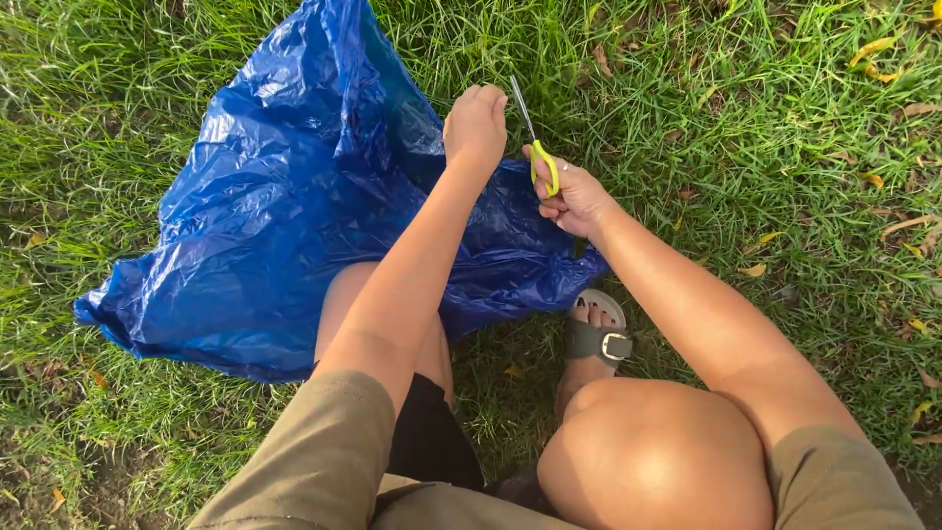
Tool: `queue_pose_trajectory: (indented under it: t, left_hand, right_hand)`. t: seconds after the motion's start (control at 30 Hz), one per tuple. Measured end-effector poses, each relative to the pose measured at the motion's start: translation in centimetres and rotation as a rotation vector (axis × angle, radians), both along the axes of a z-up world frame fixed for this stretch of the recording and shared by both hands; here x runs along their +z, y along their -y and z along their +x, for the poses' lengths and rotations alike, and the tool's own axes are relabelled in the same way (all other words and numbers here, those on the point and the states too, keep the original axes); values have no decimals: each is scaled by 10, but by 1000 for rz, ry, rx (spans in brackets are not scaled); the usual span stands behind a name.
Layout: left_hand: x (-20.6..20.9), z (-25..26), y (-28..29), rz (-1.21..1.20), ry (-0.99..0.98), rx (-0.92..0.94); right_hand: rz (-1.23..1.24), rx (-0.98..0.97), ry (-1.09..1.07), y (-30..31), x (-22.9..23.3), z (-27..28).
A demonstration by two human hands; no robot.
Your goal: The person is cutting grass with scissors and putting it into a blue plastic bag while sitting on the grass.
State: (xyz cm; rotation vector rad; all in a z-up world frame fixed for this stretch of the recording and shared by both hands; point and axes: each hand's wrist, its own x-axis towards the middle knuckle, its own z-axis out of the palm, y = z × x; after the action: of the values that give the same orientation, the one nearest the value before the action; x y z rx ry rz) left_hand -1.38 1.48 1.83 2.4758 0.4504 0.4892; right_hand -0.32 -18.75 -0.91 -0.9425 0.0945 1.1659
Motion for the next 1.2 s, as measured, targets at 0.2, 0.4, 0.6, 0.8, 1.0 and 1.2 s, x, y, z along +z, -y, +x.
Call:
queue_pose_trajectory:
  t: [0.2, 0.4, 0.6, 0.8, 1.0, 1.2]
  left_hand:
    - [-22, 20, -20, -400, 14, 291]
    - [-55, 42, -28, -729, 18, 235]
    - [-42, 48, -16, -743, -96, 225]
    - [-9, 57, -15, 39, 274, 492]
    - [13, 56, -12, 266, 382, -73]
    - [-12, 83, 14, -59, 351, -70]
  right_hand:
    - [74, -37, -82, -9, 18, 3]
    - [105, -87, -137, -9, 10, 2]
    - [70, -103, -169, -8, 12, 2]
    - [61, -109, -173, -5, 12, -1]
    - [97, -181, -200, 2, 16, -1]
    - [234, -285, -234, 10, 39, 5]
